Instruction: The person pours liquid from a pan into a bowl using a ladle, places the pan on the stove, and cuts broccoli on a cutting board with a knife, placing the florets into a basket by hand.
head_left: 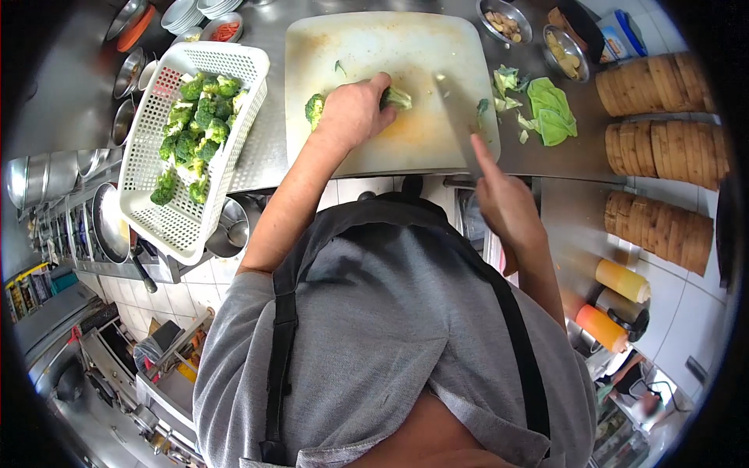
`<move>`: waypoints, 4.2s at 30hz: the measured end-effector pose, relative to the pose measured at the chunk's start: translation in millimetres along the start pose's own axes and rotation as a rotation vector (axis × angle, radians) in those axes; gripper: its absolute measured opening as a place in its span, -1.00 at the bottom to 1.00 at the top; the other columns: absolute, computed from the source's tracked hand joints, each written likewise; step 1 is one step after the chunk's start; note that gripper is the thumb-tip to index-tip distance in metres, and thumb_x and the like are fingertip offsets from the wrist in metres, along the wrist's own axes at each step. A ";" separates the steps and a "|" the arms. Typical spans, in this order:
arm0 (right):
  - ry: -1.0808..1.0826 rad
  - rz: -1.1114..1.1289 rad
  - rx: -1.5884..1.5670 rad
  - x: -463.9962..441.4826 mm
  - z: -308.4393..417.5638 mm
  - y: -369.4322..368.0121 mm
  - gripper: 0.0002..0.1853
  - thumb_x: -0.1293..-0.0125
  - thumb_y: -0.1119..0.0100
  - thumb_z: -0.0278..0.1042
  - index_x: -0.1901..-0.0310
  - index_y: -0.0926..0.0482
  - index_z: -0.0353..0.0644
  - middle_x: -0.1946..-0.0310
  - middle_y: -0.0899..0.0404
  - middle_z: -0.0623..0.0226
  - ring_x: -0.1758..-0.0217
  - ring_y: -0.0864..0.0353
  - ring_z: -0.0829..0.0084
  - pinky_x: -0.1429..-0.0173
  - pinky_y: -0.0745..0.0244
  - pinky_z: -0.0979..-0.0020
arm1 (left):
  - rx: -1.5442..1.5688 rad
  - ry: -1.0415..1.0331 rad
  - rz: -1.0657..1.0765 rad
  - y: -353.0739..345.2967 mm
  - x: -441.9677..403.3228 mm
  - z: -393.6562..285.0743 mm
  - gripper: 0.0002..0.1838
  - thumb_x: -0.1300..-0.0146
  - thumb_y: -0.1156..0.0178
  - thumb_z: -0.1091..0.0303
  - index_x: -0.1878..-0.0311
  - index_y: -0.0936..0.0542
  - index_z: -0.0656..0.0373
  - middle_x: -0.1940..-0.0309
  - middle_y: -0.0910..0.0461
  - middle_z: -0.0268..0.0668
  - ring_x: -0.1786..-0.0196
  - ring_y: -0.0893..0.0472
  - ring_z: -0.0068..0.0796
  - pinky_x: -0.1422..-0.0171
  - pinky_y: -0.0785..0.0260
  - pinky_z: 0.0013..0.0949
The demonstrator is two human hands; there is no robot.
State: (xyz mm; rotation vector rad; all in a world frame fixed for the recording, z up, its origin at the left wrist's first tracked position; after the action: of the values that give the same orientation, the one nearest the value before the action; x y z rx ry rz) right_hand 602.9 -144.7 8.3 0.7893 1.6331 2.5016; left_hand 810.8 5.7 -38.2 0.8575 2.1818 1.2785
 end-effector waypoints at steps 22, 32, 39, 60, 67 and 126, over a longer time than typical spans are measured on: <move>-0.045 -0.010 -0.086 -6.3 -31.6 -29.1 -0.21 -0.44 0.07 -0.31 -0.69 -0.03 0.26 0.35 -0.69 -0.20 0.22 -0.71 -0.21 0.06 -0.49 -0.13 | 0.915 0.270 -0.622 147.2 56.0 81.7 -0.55 -0.42 -0.39 -0.02 -0.04 -0.68 0.22 0.27 -0.69 -0.42 0.25 -0.60 -0.62 0.13 -0.51 -0.42; -0.015 -0.067 -0.011 -3.2 -24.4 -18.1 -0.25 -0.45 0.08 -0.33 -0.68 -0.10 0.24 0.38 -0.65 -0.20 0.28 -0.69 -0.10 0.11 -0.51 -0.02 | -0.076 0.313 -0.733 224.4 141.3 65.9 -0.39 -0.17 -0.56 0.10 -0.22 -0.64 0.18 -0.04 -0.75 -0.09 -0.09 -0.74 -0.15 -0.19 -0.59 -0.17; 0.021 -0.073 -0.684 2.3 4.9 -4.4 -0.27 -0.49 0.05 -0.49 -0.67 -0.17 0.11 0.25 -0.64 0.28 0.38 -0.56 0.52 0.29 -0.48 0.42 | -0.101 0.186 -0.208 51.6 92.8 48.7 -0.27 -0.20 -0.45 0.06 -0.43 -0.50 0.06 -0.28 -0.58 -0.12 -0.30 -0.60 -0.07 -0.37 -0.43 -0.02; 0.025 0.095 -0.668 -9.4 -26.6 -51.3 -0.30 -0.46 -0.08 -0.36 -0.63 -0.28 0.07 0.03 -0.67 0.23 0.31 -0.59 0.46 0.22 -0.52 0.40 | 1.268 0.409 -0.272 43.3 93.8 83.7 -0.44 -0.34 -0.50 0.16 -0.29 -0.59 0.22 0.11 -0.69 -0.40 0.18 -0.58 -0.64 0.05 -0.49 -0.46; 0.103 0.020 -0.310 9.1 28.7 -10.9 -0.18 -0.35 -0.13 -0.42 -0.64 -0.21 0.31 0.45 -0.61 0.00 0.39 -0.68 0.17 0.16 -0.56 0.20 | 0.558 0.332 -0.438 42.4 82.3 75.0 -0.46 -0.15 -0.60 0.29 -0.14 -0.61 0.27 0.15 -0.63 -0.23 0.14 -0.61 -0.45 0.02 -0.53 -0.35; 0.243 0.004 -0.306 -36.0 21.1 -39.1 -0.22 -0.38 -0.17 -0.39 -0.63 -0.24 0.18 0.37 -0.58 0.12 0.39 -0.52 0.36 0.16 -0.51 0.30 | -0.608 0.500 -0.099 174.6 159.3 253.5 -0.21 -0.15 -0.48 -0.04 -0.48 -0.52 -0.16 -0.35 -0.61 -0.24 -0.44 -0.54 -0.20 -0.69 -0.11 0.18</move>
State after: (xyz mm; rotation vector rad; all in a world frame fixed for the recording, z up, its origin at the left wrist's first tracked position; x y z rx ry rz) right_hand 634.5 -121.0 -33.0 0.4710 1.2503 2.8457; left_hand 916.4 334.9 -12.4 0.1941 1.9304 2.1114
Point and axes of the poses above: each hand's wrist, its own x-axis away from the middle knuckle, its own y-axis out of the back of the hand, z = x × y, the point moved 9 cm from there along -x, towards the middle knuckle
